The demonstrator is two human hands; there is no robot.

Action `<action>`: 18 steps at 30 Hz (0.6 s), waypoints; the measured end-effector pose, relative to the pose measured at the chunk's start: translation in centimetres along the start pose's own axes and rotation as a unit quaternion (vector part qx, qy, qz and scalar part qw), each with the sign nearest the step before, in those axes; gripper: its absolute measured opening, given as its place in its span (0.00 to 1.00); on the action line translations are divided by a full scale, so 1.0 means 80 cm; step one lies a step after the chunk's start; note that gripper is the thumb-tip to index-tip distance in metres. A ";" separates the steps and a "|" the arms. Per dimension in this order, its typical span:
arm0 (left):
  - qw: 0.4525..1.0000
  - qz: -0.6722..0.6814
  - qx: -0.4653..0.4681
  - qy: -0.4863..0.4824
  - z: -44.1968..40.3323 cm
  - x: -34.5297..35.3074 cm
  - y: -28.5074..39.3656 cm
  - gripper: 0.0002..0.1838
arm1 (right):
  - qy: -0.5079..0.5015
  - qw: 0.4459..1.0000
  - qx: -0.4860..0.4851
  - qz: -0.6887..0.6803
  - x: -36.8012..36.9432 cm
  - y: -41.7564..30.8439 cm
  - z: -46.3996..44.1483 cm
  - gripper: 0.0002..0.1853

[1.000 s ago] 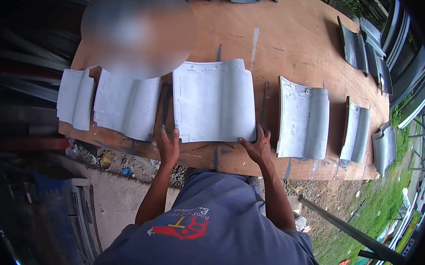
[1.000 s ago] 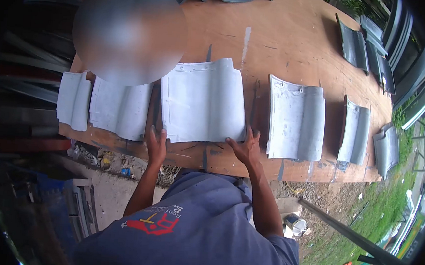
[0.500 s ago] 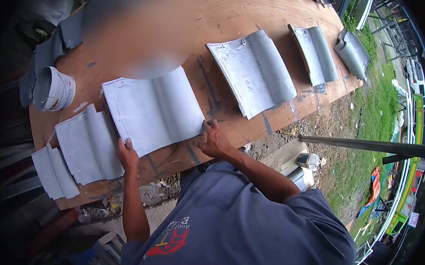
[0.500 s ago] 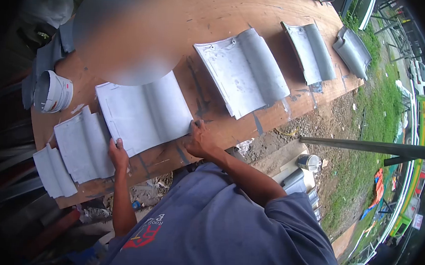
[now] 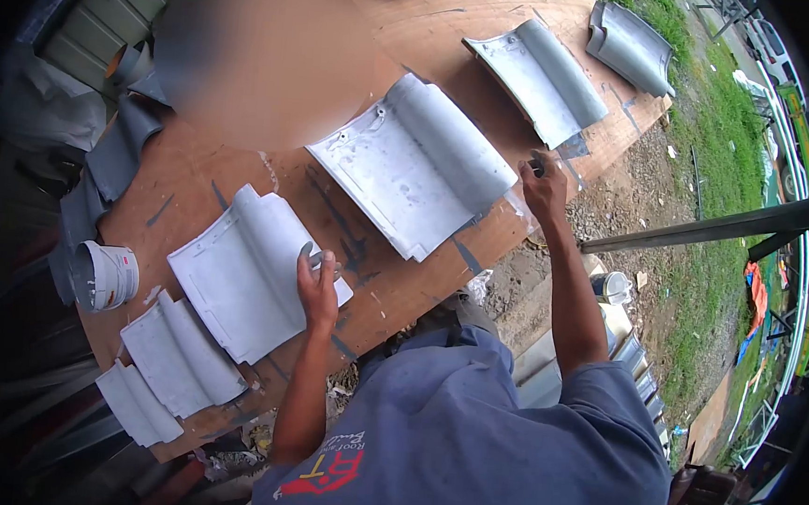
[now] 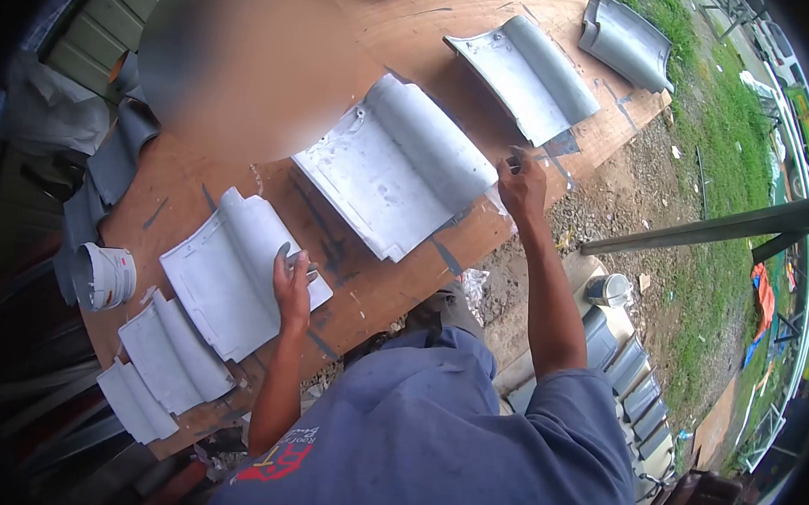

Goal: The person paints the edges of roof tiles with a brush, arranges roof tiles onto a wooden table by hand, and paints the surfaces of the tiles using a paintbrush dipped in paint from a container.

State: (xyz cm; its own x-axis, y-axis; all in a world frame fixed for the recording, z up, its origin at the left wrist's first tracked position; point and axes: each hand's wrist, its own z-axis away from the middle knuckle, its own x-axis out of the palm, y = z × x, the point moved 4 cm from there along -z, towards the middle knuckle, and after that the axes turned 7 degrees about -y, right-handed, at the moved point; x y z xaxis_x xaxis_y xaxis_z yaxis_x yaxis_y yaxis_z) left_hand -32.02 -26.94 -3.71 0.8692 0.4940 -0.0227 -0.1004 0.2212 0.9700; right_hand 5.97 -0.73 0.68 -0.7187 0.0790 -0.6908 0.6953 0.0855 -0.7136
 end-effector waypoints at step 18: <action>0.943 -0.279 0.023 0.180 -0.144 0.096 0.019 0.34 | -0.148 0.952 -0.267 -0.031 0.057 0.093 -0.228 0.41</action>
State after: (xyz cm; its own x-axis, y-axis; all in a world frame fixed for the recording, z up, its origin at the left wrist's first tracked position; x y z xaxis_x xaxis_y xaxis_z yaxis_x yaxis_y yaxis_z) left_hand -31.06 -13.10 -5.23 0.5584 0.5667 -0.6059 0.3520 0.4996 0.7916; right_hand 7.82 18.36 -5.62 -0.6711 -0.2187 -0.7083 0.4941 0.5804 -0.6473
